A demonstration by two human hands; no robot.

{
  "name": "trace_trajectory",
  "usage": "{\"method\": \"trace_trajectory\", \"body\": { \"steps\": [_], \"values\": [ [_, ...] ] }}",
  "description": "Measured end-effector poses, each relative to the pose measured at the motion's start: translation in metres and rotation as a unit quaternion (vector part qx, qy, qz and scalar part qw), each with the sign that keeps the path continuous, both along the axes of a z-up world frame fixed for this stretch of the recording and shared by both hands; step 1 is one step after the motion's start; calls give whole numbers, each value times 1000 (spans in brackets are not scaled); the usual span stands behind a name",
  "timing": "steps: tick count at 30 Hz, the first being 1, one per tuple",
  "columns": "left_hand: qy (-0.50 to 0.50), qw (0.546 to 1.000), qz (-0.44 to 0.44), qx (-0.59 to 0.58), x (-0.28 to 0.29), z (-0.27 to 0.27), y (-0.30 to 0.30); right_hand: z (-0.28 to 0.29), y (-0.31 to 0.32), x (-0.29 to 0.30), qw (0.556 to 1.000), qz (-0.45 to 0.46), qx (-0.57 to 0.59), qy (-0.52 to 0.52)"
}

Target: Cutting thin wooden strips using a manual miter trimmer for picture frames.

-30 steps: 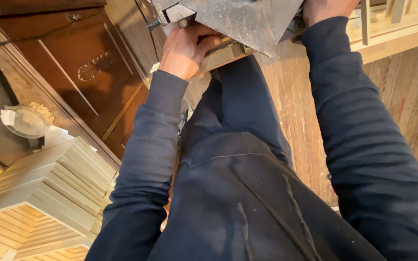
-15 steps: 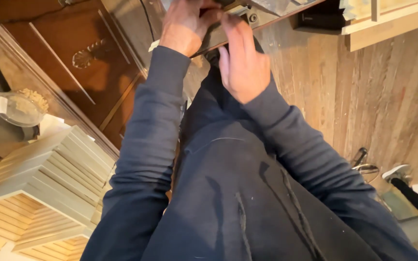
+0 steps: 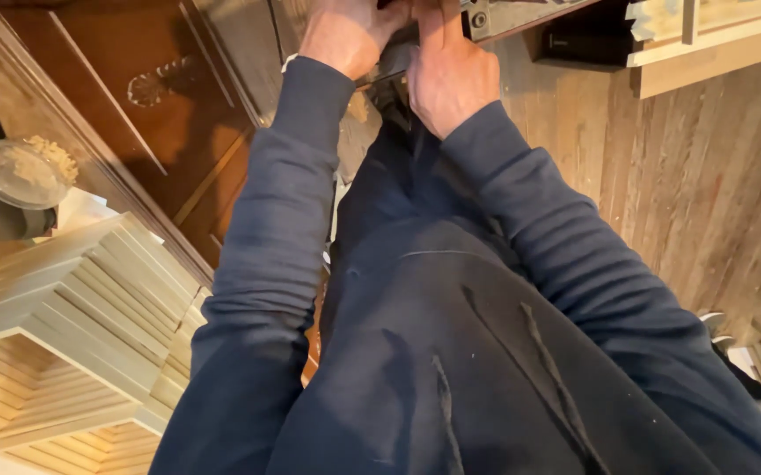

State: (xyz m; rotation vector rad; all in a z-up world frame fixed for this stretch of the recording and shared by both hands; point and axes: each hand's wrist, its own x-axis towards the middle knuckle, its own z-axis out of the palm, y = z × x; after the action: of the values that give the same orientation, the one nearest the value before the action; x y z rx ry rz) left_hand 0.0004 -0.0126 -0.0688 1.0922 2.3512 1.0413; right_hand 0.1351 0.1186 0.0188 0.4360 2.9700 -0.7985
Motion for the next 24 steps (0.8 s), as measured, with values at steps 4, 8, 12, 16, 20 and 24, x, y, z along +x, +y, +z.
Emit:
{"method": "trace_trajectory", "body": {
  "steps": [4,8,12,16,20,24],
  "values": [
    [-34,999,-12,-6,-12,27,-21,-14,2,7,999,27,36,13],
    [-99,995,-3,-10,-20,67,-37,4,0,1,999,25,24,15],
    [-103,994,25,-37,-15,60,-37,27,-1,-5,999,36,33,0],
    [-78,996,4,-34,-15,59,-36,48,-4,-15,995,56,60,-48],
    [-71,997,13,22,-17,54,-37,30,-8,-16,994,45,89,-48],
    [-119,992,29,-6,-15,62,-36,39,-15,-17,994,49,82,-48]
  ]
}}
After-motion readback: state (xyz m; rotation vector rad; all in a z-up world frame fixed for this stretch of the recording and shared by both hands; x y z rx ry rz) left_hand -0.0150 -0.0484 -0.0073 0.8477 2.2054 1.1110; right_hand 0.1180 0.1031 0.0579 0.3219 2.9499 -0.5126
